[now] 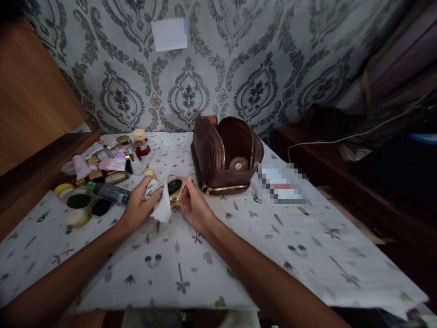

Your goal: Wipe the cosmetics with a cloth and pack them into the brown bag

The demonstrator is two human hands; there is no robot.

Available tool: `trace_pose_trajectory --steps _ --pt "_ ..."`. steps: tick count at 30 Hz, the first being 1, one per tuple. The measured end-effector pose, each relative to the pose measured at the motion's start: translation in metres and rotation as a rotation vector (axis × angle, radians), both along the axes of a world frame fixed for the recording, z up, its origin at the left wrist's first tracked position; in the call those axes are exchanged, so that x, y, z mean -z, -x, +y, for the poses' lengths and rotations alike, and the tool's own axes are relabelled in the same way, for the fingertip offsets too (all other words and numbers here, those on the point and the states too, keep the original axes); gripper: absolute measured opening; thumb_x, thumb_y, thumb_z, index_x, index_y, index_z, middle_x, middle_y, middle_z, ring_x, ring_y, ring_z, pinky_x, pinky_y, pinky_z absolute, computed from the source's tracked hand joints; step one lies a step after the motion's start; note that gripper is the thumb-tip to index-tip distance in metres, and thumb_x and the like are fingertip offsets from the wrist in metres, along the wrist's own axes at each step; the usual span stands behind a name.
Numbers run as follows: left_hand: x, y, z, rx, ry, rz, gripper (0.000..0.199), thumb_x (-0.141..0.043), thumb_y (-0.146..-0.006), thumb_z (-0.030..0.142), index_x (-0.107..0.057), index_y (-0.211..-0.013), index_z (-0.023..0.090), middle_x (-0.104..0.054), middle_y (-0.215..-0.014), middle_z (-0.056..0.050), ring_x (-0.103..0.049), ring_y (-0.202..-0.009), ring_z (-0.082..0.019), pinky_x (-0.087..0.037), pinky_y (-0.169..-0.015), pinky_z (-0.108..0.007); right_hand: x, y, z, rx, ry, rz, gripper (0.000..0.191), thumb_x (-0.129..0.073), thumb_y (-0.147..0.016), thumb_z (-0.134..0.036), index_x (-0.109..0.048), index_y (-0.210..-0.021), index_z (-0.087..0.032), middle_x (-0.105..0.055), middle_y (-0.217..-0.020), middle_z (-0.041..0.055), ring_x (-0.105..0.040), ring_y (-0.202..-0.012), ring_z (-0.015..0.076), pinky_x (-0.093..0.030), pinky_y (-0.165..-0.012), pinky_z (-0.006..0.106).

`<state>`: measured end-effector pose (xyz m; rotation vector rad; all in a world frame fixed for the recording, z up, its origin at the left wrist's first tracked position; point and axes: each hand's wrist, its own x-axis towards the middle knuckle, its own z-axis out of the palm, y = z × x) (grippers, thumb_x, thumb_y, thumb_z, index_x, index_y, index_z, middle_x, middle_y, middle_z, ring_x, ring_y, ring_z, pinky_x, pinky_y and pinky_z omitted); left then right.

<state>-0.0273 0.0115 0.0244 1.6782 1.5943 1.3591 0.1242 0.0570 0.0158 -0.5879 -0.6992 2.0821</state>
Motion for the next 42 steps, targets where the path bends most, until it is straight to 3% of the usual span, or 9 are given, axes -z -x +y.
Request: trace_pose_trajectory --steps 4,8,13,18,21,25,31,36,42 --pt "0.008 0.003 0.008 0.005 0.105 -0.427 0.027 -0.064 -0.081 0.043 -0.054 -0.091 0.020 -0.052 -0.072 0.005 -0.049 -0.062 -0.011 -0.039 -0.056 -0.022 -0.004 -0.004 0.001 -0.016 0.047 0.010 0.034 -0.039 -0.100 -0.041 -0.066 -0.100 -0.020 -0.075 -0.091 0.0029 -0.070 -0.077 0.0158 -0.057 -0.066 0.029" --pt "0.010 0.000 0.014 0.001 0.127 -0.783 0.039 -0.072 -0.073 0.043 -0.058 -0.099 0.019 -0.061 -0.080 0.002 -0.058 -0.070 -0.013 -0.045 -0.063 -0.023 -0.004 -0.005 0.000 -0.054 0.058 0.062 0.025 -0.044 -0.099 -0.035 -0.064 -0.107 -0.022 -0.075 -0.100 0.0015 -0.070 -0.084 0.0161 -0.058 -0.070 0.031" --pt "0.008 -0.003 0.015 0.008 0.124 -0.892 0.039 -0.075 -0.069 0.040 -0.059 -0.098 0.018 -0.066 -0.084 -0.001 -0.063 -0.079 -0.017 -0.048 -0.069 -0.025 0.012 -0.002 0.004 -0.034 0.066 0.070 0.009 -0.062 -0.091 -0.027 -0.066 -0.095 -0.020 -0.075 -0.093 0.0005 -0.070 -0.082 0.0161 -0.058 -0.075 0.032" --pt "0.006 -0.003 0.007 -0.029 0.041 -0.536 0.030 -0.062 -0.083 0.043 -0.057 -0.102 0.020 -0.062 -0.090 0.000 -0.058 -0.080 -0.014 -0.046 -0.073 -0.024 0.022 0.001 0.001 -0.026 0.074 0.058 0.008 -0.063 -0.088 -0.015 -0.065 -0.094 -0.020 -0.074 -0.091 -0.0003 -0.068 -0.079 0.0123 -0.056 -0.075 0.025" --pt "-0.004 -0.006 -0.002 0.003 -0.013 -0.232 0.020 -0.053 -0.091 0.039 -0.054 -0.100 0.021 -0.057 -0.082 0.002 -0.054 -0.076 -0.014 -0.043 -0.070 -0.024 0.013 0.003 -0.006 -0.134 0.057 0.052 0.015 -0.058 -0.093 -0.032 -0.064 -0.103 -0.023 -0.073 -0.097 0.0003 -0.068 -0.086 0.0148 -0.056 -0.077 0.029" --pt "-0.014 -0.011 -0.013 0.019 -0.069 -0.071 0.015 -0.045 -0.095 0.036 -0.050 -0.094 0.022 -0.053 -0.076 0.003 -0.050 -0.071 -0.015 -0.040 -0.069 -0.026 0.002 0.004 -0.014 -0.267 -0.046 0.116 0.043 -0.052 -0.088 -0.062 -0.063 -0.105 -0.023 -0.071 -0.102 0.0028 -0.065 -0.099 0.0191 -0.054 -0.086 0.035" --pt "-0.005 -0.013 -0.016 0.112 -0.128 0.201 0.010 -0.039 -0.095 0.026 -0.045 -0.089 0.022 -0.053 -0.083 0.000 -0.052 -0.076 -0.017 -0.040 -0.070 -0.029 0.004 -0.001 -0.019 -0.327 0.004 0.088 0.042 -0.070 -0.075 -0.058 -0.063 -0.095 -0.023 -0.071 -0.091 0.0022 -0.065 -0.098 0.0217 -0.052 -0.087 0.037" --pt "0.004 -0.008 -0.011 0.077 -0.142 0.513 0.013 -0.036 -0.097 0.024 -0.048 -0.094 0.021 -0.056 -0.093 -0.006 -0.052 -0.088 -0.022 -0.042 -0.076 -0.035 -0.003 -0.004 -0.014 -0.272 0.120 0.194 0.024 -0.066 -0.078 -0.044 -0.063 -0.089 -0.023 -0.071 -0.081 0.0001 -0.066 -0.094 0.0224 -0.052 -0.088 0.040" --pt "0.003 -0.012 -0.012 0.142 -0.210 0.637 0.016 -0.034 -0.095 0.018 -0.050 -0.094 0.020 -0.057 -0.090 -0.008 -0.051 -0.084 -0.023 -0.044 -0.075 -0.037 -0.012 -0.009 -0.003 -0.137 0.263 0.221 0.034 -0.056 -0.082 -0.050 -0.066 -0.095 -0.020 -0.071 -0.078 0.0032 -0.066 -0.091 0.0248 -0.051 -0.088 0.044"
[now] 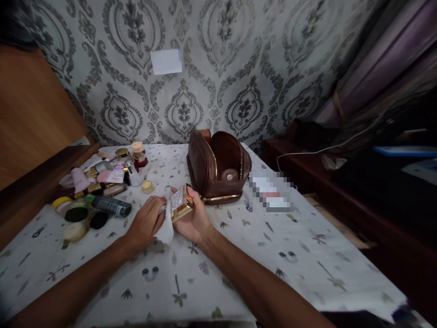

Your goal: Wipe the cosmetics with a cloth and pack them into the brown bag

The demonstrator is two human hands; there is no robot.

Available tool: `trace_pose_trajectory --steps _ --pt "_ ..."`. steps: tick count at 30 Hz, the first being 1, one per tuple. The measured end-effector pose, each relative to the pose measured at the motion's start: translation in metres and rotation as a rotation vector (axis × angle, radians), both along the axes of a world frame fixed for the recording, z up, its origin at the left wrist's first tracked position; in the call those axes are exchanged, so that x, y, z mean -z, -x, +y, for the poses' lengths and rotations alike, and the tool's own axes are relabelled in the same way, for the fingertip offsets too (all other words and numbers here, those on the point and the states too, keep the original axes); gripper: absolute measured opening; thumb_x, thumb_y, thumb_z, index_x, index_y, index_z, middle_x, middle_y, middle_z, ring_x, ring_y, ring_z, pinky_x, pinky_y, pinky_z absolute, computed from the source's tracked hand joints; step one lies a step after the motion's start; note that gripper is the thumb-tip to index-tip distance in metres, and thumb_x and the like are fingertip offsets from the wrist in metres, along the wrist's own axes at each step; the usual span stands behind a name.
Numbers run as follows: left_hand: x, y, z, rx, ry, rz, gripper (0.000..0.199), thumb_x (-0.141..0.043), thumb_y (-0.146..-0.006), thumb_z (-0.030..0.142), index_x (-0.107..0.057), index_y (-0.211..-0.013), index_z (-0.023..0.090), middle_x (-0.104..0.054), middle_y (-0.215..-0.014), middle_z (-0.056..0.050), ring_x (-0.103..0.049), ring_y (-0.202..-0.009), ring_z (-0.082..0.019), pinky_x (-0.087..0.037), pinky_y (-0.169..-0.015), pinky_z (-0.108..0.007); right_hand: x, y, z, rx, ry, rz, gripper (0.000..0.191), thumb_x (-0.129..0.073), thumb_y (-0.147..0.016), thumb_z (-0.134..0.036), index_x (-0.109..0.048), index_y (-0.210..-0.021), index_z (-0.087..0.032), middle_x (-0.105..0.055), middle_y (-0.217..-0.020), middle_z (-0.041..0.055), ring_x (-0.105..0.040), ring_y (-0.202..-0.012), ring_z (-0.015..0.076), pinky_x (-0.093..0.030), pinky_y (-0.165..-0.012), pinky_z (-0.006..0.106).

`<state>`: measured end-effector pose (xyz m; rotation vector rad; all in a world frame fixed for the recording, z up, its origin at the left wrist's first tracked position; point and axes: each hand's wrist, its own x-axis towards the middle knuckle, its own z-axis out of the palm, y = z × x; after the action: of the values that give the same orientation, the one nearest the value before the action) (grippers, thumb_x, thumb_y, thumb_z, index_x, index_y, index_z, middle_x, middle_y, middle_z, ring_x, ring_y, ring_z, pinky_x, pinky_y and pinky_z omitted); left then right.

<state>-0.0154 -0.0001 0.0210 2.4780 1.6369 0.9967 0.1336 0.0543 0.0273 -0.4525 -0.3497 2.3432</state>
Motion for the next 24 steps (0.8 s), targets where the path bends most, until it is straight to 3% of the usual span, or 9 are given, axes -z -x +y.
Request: trace_pose_trajectory --steps 8,11,15,20,22,24 --pt "-0.003 -0.005 -0.005 0.106 0.016 -0.153 0.013 -0.041 -0.094 0.025 -0.052 -0.087 0.021 -0.061 -0.084 -0.007 -0.057 -0.083 -0.022 -0.047 -0.077 -0.036 0.005 -0.001 0.007 -0.005 -0.046 -0.006 0.042 -0.052 -0.085 -0.058 -0.064 -0.100 -0.021 -0.072 -0.089 0.0064 -0.066 -0.091 0.0254 -0.051 -0.083 0.045" --pt "-0.002 -0.006 -0.004 0.031 0.177 -0.360 0.009 -0.049 -0.091 0.032 -0.051 -0.091 0.023 -0.060 -0.087 -0.004 -0.059 -0.082 -0.021 -0.048 -0.076 -0.034 0.009 0.001 0.011 0.030 -0.059 0.005 0.035 -0.053 -0.087 -0.053 -0.064 -0.099 -0.022 -0.072 -0.091 0.0049 -0.066 -0.090 0.0239 -0.052 -0.083 0.043" --pt "0.001 -0.004 0.003 -0.113 0.351 -0.731 0.029 -0.058 -0.085 0.041 -0.049 -0.107 0.023 -0.061 -0.101 -0.003 -0.061 -0.095 -0.021 -0.049 -0.078 -0.030 0.015 0.006 0.013 0.082 -0.136 -0.024 0.028 -0.059 -0.086 -0.046 -0.065 -0.099 -0.022 -0.072 -0.089 0.0029 -0.066 -0.087 0.0219 -0.051 -0.082 0.039" --pt "0.005 0.004 0.014 -0.030 0.616 -1.057 0.044 -0.068 -0.074 0.048 -0.056 -0.109 0.023 -0.066 -0.100 -0.002 -0.064 -0.088 -0.021 -0.051 -0.077 -0.030 0.014 0.010 0.006 0.095 -0.355 -0.218 0.046 -0.063 -0.078 -0.062 -0.066 -0.097 -0.020 -0.069 -0.085 0.0041 -0.065 -0.086 0.0220 -0.049 -0.081 0.036" --pt "0.003 0.005 0.015 0.007 0.651 -1.124 0.046 -0.069 -0.073 0.049 -0.058 -0.111 0.025 -0.068 -0.103 -0.002 -0.065 -0.092 -0.022 -0.051 -0.080 -0.030 0.006 0.006 0.002 0.166 -0.522 -0.372 0.051 -0.058 -0.080 -0.066 -0.065 -0.098 -0.019 -0.067 -0.089 0.0050 -0.062 -0.092 0.0225 -0.046 -0.085 0.036" --pt "0.001 0.006 0.015 0.009 0.615 -1.124 0.045 -0.071 -0.071 0.047 -0.060 -0.109 0.026 -0.068 -0.106 -0.001 -0.064 -0.100 -0.023 -0.050 -0.087 -0.030 -0.007 -0.003 -0.003 0.243 -0.761 -0.597 0.045 -0.060 -0.081 -0.061 -0.065 -0.096 -0.020 -0.064 -0.093 0.0050 -0.057 -0.099 0.0231 -0.043 -0.091 0.037"
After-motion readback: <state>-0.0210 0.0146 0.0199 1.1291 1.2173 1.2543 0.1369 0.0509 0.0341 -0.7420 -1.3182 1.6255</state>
